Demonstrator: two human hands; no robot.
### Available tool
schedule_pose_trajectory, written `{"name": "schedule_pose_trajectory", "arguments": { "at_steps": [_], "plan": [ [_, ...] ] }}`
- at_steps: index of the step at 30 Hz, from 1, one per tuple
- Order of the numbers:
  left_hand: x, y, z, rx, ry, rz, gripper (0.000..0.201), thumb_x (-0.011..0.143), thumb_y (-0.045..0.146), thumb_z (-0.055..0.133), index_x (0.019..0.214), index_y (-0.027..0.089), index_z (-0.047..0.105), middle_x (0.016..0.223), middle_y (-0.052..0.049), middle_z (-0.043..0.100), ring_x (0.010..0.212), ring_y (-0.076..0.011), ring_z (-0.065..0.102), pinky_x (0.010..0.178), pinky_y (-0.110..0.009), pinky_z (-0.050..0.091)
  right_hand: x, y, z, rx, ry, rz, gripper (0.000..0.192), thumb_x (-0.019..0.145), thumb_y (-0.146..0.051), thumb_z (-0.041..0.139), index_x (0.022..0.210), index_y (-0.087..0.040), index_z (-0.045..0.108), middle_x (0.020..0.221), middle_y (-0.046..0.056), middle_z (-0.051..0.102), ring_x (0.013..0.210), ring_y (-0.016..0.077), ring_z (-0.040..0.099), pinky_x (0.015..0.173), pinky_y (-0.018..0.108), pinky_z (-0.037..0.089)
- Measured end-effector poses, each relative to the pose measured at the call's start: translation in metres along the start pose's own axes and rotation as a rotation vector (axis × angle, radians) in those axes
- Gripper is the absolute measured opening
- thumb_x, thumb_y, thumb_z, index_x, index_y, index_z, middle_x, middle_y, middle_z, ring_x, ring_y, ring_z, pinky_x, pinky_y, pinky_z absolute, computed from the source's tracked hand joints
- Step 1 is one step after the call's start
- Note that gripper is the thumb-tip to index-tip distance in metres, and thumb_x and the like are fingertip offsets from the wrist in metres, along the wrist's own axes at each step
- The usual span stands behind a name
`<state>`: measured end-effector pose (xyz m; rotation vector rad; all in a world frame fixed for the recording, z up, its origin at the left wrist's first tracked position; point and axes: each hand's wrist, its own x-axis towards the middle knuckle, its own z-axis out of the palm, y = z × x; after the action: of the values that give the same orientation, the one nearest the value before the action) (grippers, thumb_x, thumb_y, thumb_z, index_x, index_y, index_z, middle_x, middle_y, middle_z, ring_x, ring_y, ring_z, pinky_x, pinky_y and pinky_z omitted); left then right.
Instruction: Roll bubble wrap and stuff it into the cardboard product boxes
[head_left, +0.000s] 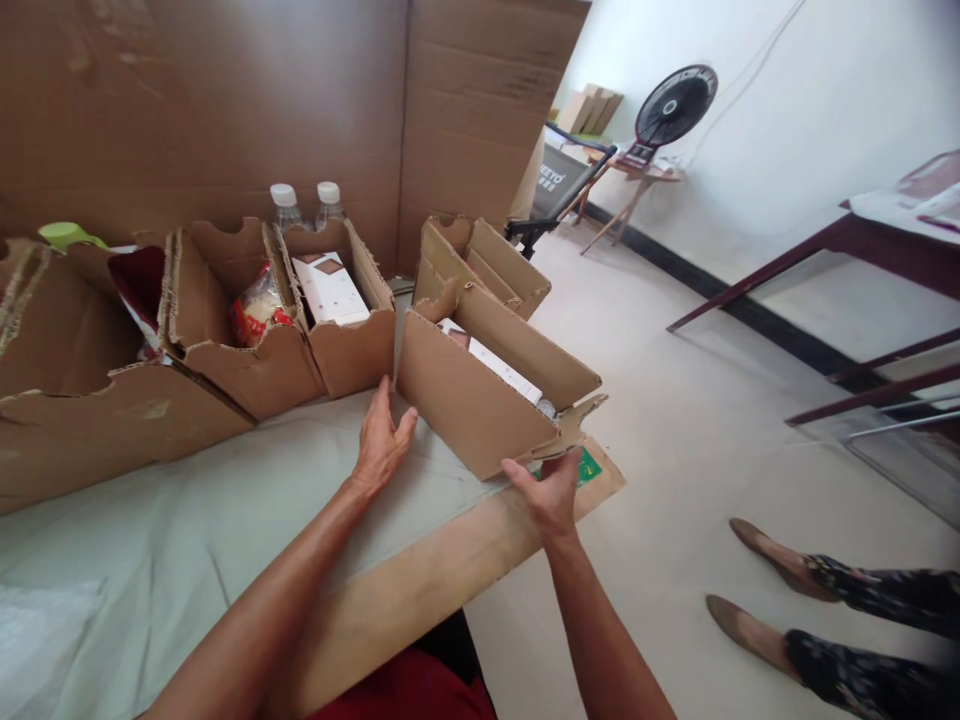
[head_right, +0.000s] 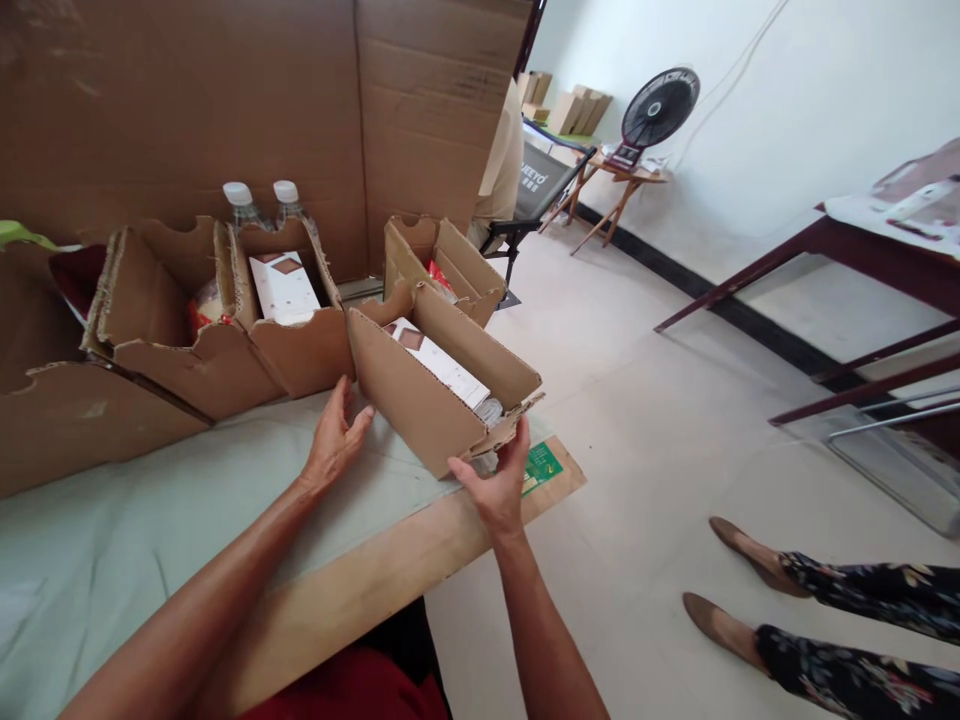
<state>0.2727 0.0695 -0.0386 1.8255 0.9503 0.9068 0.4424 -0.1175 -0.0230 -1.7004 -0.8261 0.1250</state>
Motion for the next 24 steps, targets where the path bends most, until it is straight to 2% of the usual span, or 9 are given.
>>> {"name": "schedule_pose_trajectory", "arguments": {
  "at_steps": [3,7,12,14,16,19,22,24],
  "plan": [
    [-0.01,-0.009,0.001,0.006,-0.023,0.005,0.07,0.091,0.037,0.062,0.153,0.011,0.043,0.155,-0.026,0.051,0.141,-0.0384,0.053,0.11,-0.058,0.049,-0.016,-0.005,0.021,-0.036,0.128,0.013,0.117,0.07,-0.062,0.085,0.161,-0.026,0.021,0.163,0.023,0.036,0.145,0.0353,0.047,0.107,0.052,0.053],
    [-0.02,-0.016,0.003,-0.002,-0.001,0.019,0.063,0.091,0.03,0.062,0.151,0.017,0.047,0.151,-0.02,0.057,0.139,-0.0345,0.055,0.113,-0.056,0.048,-0.02,-0.017,0.046,-0.061,0.155,0.012,0.12,0.07,-0.059,0.086,0.163,-0.023,0.018,0.163,0.022,0.035,0.144,0.0329,0.047,0.102,0.047,0.057],
    [-0.02,-0.022,0.007,-0.012,0.045,0.024,0.062,0.089,0.025,0.06,0.149,0.016,0.048,0.147,-0.019,0.059,0.137,-0.0332,0.058,0.111,-0.053,0.051,0.028,-0.034,0.097,0.02,0.093,0.021,0.122,0.072,-0.061,0.083,0.163,-0.018,0.015,0.165,0.024,0.029,0.15,0.0319,0.039,0.109,0.046,0.054],
    [-0.019,-0.022,0.007,-0.006,0.055,0.037,0.061,0.088,0.023,0.059,0.148,0.016,0.049,0.145,-0.02,0.06,0.137,-0.0332,0.058,0.112,-0.054,0.05,0.047,-0.037,0.122,0.076,0.071,0.036,0.118,0.076,-0.061,0.079,0.163,-0.014,0.016,0.166,0.025,0.026,0.153,0.0322,0.034,0.112,0.047,0.052],
    [-0.018,-0.02,0.006,0.002,0.055,0.056,0.059,0.087,0.022,0.058,0.145,0.016,0.051,0.142,-0.019,0.062,0.134,-0.032,0.06,0.113,-0.054,0.05,0.053,-0.037,0.14,0.098,0.027,0.037,0.109,0.081,-0.06,0.074,0.162,-0.013,0.019,0.167,0.025,0.024,0.155,0.0323,0.032,0.111,0.047,0.052],
    [-0.018,-0.018,0.004,0.017,0.05,0.08,0.056,0.085,0.02,0.057,0.14,0.016,0.055,0.137,-0.018,0.065,0.129,-0.0307,0.062,0.114,-0.053,0.049,0.04,-0.033,0.147,0.008,-0.058,0.008,0.087,0.089,-0.054,0.066,0.158,-0.016,0.029,0.167,0.023,0.026,0.155,0.0319,0.033,0.112,0.051,0.05],
    [-0.018,-0.016,0.002,0.031,0.042,0.09,0.055,0.082,0.017,0.057,0.137,0.015,0.057,0.136,-0.017,0.065,0.129,-0.0305,0.061,0.116,-0.053,0.047,0.028,-0.031,0.141,-0.142,-0.128,-0.085,0.064,0.094,-0.043,0.059,0.15,-0.017,0.044,0.161,0.021,0.038,0.153,0.0305,0.037,0.121,0.055,0.04],
    [-0.017,-0.015,0.002,0.035,0.03,0.09,0.055,0.082,0.016,0.056,0.137,0.015,0.057,0.137,-0.017,0.064,0.13,-0.0303,0.06,0.116,-0.053,0.047,0.031,-0.035,0.14,-0.205,-0.169,-0.159,0.058,0.094,-0.036,0.057,0.148,-0.016,0.048,0.158,0.02,0.044,0.152,0.0288,0.04,0.125,0.052,0.034]
  ]
}}
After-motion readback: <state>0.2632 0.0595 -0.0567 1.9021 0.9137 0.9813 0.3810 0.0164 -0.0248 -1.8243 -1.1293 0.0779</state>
